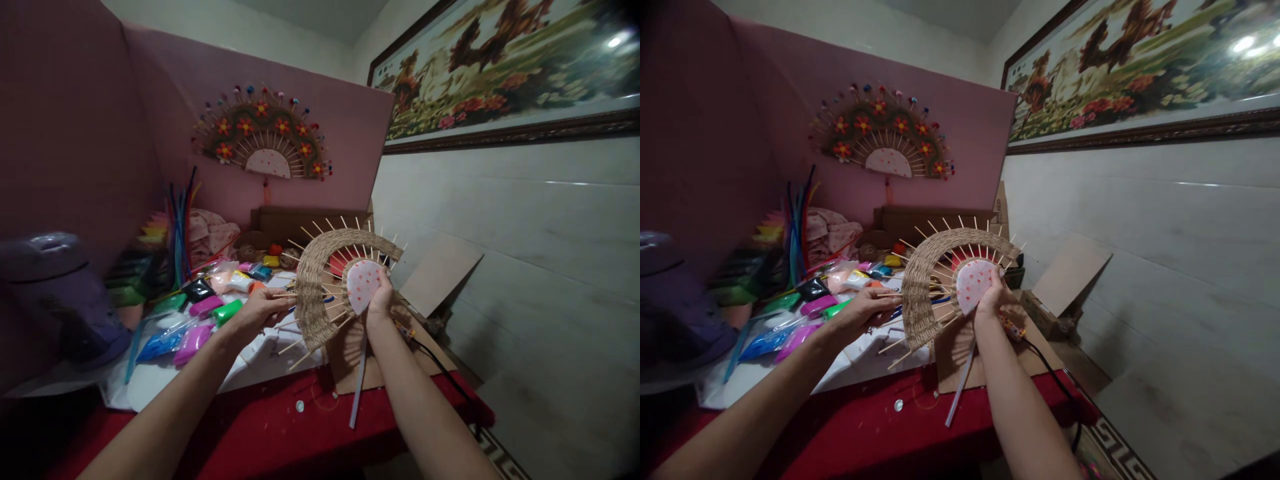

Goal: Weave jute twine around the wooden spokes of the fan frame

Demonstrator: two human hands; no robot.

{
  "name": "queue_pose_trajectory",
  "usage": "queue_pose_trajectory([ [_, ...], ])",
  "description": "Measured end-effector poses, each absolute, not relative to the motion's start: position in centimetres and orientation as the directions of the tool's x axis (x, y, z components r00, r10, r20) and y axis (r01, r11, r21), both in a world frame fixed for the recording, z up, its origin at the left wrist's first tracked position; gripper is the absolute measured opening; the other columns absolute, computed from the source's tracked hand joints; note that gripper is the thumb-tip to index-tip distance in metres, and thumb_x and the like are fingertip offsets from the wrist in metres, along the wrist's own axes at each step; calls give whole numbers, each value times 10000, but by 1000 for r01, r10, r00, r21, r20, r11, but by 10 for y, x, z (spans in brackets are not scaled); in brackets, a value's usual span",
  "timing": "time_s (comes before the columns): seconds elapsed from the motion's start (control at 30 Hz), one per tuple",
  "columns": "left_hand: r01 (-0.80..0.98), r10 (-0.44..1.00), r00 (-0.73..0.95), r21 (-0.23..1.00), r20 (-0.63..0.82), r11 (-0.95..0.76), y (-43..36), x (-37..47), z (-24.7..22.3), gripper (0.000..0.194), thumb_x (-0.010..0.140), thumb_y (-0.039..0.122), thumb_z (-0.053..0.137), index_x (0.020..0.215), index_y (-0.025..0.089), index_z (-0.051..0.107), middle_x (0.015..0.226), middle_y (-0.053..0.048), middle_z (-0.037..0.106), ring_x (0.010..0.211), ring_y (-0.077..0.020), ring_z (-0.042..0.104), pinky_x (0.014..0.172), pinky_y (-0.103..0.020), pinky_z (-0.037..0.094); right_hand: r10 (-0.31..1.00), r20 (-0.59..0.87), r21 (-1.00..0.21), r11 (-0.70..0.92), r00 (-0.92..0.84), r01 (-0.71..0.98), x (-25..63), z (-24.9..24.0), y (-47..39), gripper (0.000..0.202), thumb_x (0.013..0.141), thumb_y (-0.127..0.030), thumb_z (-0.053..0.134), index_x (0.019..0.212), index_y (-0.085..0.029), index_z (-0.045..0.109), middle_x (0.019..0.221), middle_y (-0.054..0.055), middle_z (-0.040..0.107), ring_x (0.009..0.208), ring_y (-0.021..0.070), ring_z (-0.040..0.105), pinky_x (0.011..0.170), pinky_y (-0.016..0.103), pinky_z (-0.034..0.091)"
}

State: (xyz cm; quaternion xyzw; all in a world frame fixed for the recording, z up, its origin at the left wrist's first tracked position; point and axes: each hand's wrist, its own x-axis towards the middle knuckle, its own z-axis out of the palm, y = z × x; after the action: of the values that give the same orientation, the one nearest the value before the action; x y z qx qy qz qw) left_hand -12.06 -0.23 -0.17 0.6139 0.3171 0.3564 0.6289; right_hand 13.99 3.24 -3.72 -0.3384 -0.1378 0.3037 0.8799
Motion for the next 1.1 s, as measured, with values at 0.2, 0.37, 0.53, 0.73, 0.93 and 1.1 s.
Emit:
queue_pose_trajectory([
  [0.2,33,875,480,996,55,-81,-2,-118,1,304,604,386,705,603,102,598,399,58,391,368,-22,260,383,-198,125,585,30,-716,579,810,-391,145,-45,39,309,684,-414,575,860,-161,573,716,-31,608,650,118,577,645,264,494],
  [0.37,88,925,353,979,140,-182,-1,-116,1,352,575,433,706,640,90,657,399,49,417,392,-32,282,391,-187,182,555,51,-716,600,830,-357,148,-46,40,343,684,-445,571,873,-158,566,760,-18,613,678,125,584,650,272,497],
  [0.53,212,884,337,889,323,-406,-3,-116,-3,305,666,404,632,645,103,682,511,-6,560,471,-74,420,451,-196,295,452,20,-701,642,892,-310,145,-39,35,336,632,-437,626,814,-161,569,727,-28,601,662,117,571,637,257,495],
  [0.73,559,719,387,473,577,-681,-9,-115,-5,208,759,306,556,759,174,716,659,-41,682,551,-121,546,538,-224,347,419,36,-728,633,907,-263,144,-39,36,307,639,-417,626,787,-155,567,697,-35,587,633,115,568,617,264,496],
  [0.93,595,580,427,267,694,-758,-15,-118,-7,198,799,274,519,774,185,695,734,-64,693,656,-162,606,605,-247,367,413,16,-745,613,911,-265,146,-42,36,327,658,-439,616,794,-144,581,712,-19,599,634,121,575,612,276,507],
  [1.1,597,511,480,161,713,-786,-21,-120,-10,238,828,290,479,787,172,682,704,-66,655,638,-151,571,601,-245,356,445,-64,-712,606,893,-353,143,-38,32,274,684,-405,587,769,-144,577,706,-7,611,610,129,587,564,273,512],
])
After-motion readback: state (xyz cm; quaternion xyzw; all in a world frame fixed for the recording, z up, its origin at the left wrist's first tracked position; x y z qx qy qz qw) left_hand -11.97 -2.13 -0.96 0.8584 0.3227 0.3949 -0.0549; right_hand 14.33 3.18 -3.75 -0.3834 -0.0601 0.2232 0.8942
